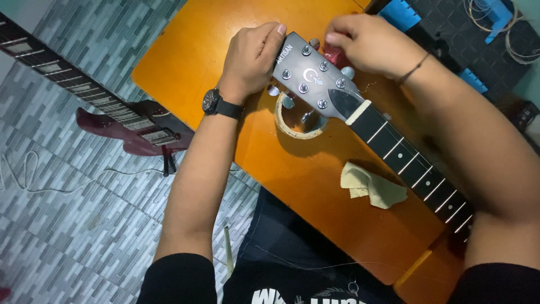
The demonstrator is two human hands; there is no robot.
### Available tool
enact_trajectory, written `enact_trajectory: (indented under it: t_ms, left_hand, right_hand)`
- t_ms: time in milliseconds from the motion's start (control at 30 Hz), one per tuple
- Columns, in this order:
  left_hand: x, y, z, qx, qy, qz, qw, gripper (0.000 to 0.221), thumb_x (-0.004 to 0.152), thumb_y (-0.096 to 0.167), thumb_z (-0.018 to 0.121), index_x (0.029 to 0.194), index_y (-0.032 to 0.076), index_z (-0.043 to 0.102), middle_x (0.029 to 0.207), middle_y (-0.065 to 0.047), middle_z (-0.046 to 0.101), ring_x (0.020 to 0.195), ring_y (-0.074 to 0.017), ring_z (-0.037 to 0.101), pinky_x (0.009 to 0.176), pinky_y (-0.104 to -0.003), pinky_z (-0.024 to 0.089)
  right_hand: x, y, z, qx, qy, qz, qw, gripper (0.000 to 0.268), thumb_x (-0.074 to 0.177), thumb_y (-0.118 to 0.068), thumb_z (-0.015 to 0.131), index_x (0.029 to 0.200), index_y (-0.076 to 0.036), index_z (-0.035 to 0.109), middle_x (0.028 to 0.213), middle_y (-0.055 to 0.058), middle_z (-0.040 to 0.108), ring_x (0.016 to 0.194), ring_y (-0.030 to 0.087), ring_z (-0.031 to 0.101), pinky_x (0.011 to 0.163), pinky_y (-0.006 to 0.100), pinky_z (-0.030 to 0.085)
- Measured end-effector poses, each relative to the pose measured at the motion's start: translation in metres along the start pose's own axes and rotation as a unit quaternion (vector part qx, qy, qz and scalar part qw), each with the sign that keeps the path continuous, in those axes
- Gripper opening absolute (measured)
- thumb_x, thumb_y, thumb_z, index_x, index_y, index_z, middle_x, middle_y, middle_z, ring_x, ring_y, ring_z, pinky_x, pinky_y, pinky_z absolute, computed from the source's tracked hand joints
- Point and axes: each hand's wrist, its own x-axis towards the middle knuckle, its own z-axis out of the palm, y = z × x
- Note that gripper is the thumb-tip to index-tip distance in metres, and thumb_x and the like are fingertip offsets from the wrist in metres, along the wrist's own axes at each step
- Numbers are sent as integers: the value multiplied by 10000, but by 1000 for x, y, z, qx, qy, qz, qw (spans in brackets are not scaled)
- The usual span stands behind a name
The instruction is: Restringing an acoustic guitar by coiling the string and using a manual string winder on the tuning peg.
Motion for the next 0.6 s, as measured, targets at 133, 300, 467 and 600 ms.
enact_trajectory:
  t_ms: [133,300,467,600]
  left_hand:
    - [0,-4,1,7,1,15,1000,420,1117,320,380,761,98,371,641,-44,372,581,-234,390,590,-404,268]
    - [0,-3,1,6,10,16,1000,420,1115,315,395,753,104,397,636,-35,413,578,-217,415,578,-394,269]
    - [0,-2,0,11,2,21,1000,433,1118,343,378,761,99,407,647,-50,424,584,-233,431,585,-408,268]
    - [-1,0,0,14,4,5,1000,444,1114,337,385,742,96,396,637,-33,421,573,-214,419,573,-396,270]
  right_hand:
    - [-33,0,-16,-17,-35,10,999,252,1112,-235,531,1212,-94,715,1106,121,728,979,293,641,823,446,456]
    - [-60,-10,-39,-53,-8,4,999,259,1148,-251,508,1251,-108,699,1115,98,715,977,276,645,804,433,454]
    - [-37,-15,-29,30,39,-61,997,241,1190,-230,477,1240,-77,657,1050,90,660,861,231,582,725,395,427]
    - [8,7,0,57,60,-54,995,182,1125,-188,554,1175,-84,695,1034,89,709,907,228,631,745,408,477]
